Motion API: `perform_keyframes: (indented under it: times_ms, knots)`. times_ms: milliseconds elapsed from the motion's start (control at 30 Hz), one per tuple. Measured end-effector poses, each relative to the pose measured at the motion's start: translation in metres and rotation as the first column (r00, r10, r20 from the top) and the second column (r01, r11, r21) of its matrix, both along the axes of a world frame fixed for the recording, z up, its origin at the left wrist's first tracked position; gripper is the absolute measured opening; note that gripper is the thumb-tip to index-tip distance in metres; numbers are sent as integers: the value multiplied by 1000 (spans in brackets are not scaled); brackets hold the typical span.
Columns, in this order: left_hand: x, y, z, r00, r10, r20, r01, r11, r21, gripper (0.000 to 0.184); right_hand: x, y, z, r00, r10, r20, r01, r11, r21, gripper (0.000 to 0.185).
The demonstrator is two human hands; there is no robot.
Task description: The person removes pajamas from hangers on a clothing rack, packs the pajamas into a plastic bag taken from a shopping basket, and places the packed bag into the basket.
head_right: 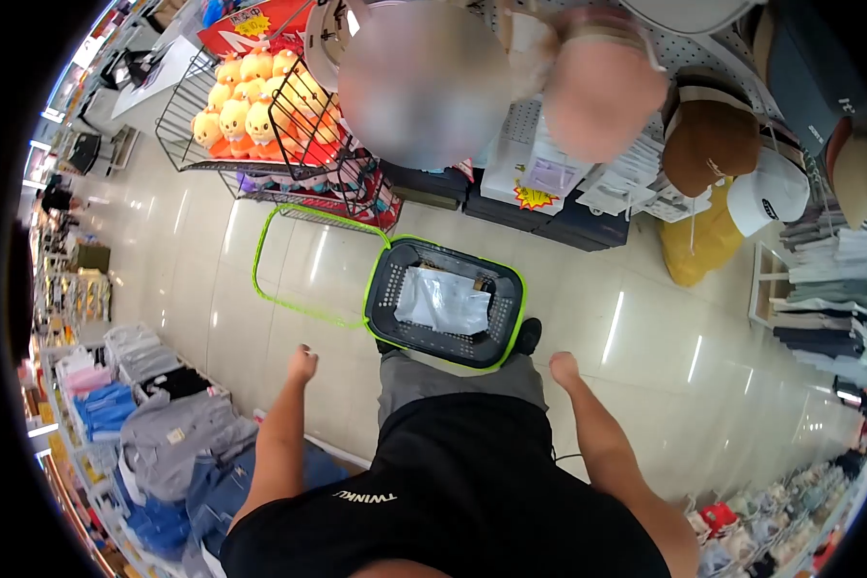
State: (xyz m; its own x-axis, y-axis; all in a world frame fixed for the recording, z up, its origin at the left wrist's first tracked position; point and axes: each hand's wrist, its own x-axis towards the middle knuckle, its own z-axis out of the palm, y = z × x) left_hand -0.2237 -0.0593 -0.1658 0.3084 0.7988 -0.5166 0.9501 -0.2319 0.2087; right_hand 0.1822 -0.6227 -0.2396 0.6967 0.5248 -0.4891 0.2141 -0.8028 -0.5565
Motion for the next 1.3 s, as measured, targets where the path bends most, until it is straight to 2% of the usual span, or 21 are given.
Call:
perform_keyframes:
  times_ms: [33,67,133,167,233,267,333,367,433,533,700,767,867,933,967,1033,1100,1167,1200,1300]
  knots:
    - [-2,40,1,1000,6,7,-6,999,53,46,-11,9,1,999,-29,32,27,997,79,21]
    - [-2,82,-1,999,16,30,-19,997,78,49,-24,14,5,997,-59,40,56,996,68,21]
    - [-7,178,-22,991,-36,126,12,982,187,55,-65,36,29,951,-309,17,309,948,-78,21]
    - [-22,210,-45,978,-83,191,33,967,252,58,-97,42,38,945,-326,18,326,938,-118,21]
    - [-8,263,-32,992,15,128,-37,985,171,65,-142,44,60,904,-425,37,421,877,-232,21]
    - [-7,285,-30,992,16,124,-42,978,206,69,-170,44,69,942,-330,62,336,924,-181,22]
    - [-8,323,-41,993,-1,115,-25,974,225,72,-210,63,104,930,-343,-132,283,896,-341,23]
    - [-10,340,-50,996,10,92,-31,971,239,76,-226,72,114,922,-365,-130,298,883,-364,23]
    - [-15,367,-73,998,-7,60,-7,973,230,80,-261,76,125,727,-632,-266,486,749,-451,23]
    - [-16,386,-105,999,11,51,-19,990,140,87,-293,88,137,659,-701,-273,539,693,-478,25]
    - [-4,381,-130,986,99,134,-78,985,-154,86,-311,111,143,585,-750,-308,606,657,-449,22]
    - [4,376,-131,989,64,130,-45,989,-143,84,-314,116,143,550,-760,-347,665,649,-369,20]
    - [6,386,-143,995,44,92,-35,995,-97,81,-313,139,153,529,-781,-331,676,624,-392,20]
    - [11,396,-141,1000,27,4,-27,978,205,82,-320,131,140,531,-778,-335,675,627,-388,20]
    - [14,401,-139,1000,7,-8,-6,979,202,82,-329,125,134,542,-768,-340,662,640,-391,20]
    - [20,409,-131,998,6,-57,12,952,306,82,-341,123,131,483,-807,-340,687,590,-425,20]
    - [18,426,-153,999,-20,-46,31,965,260,83,-351,125,129,418,-846,-332,703,532,-471,18]
    - [8,455,-198,998,-54,-38,59,985,161,86,-363,131,128,429,-850,-306,671,527,-521,17]
    - [11,453,-200,997,-60,-43,66,986,156,86,-370,135,127,450,-846,-286,638,529,-560,17]
    - [20,449,-193,999,-40,-27,42,997,70,79,-379,158,136,407,-867,-287,636,495,-592,15]
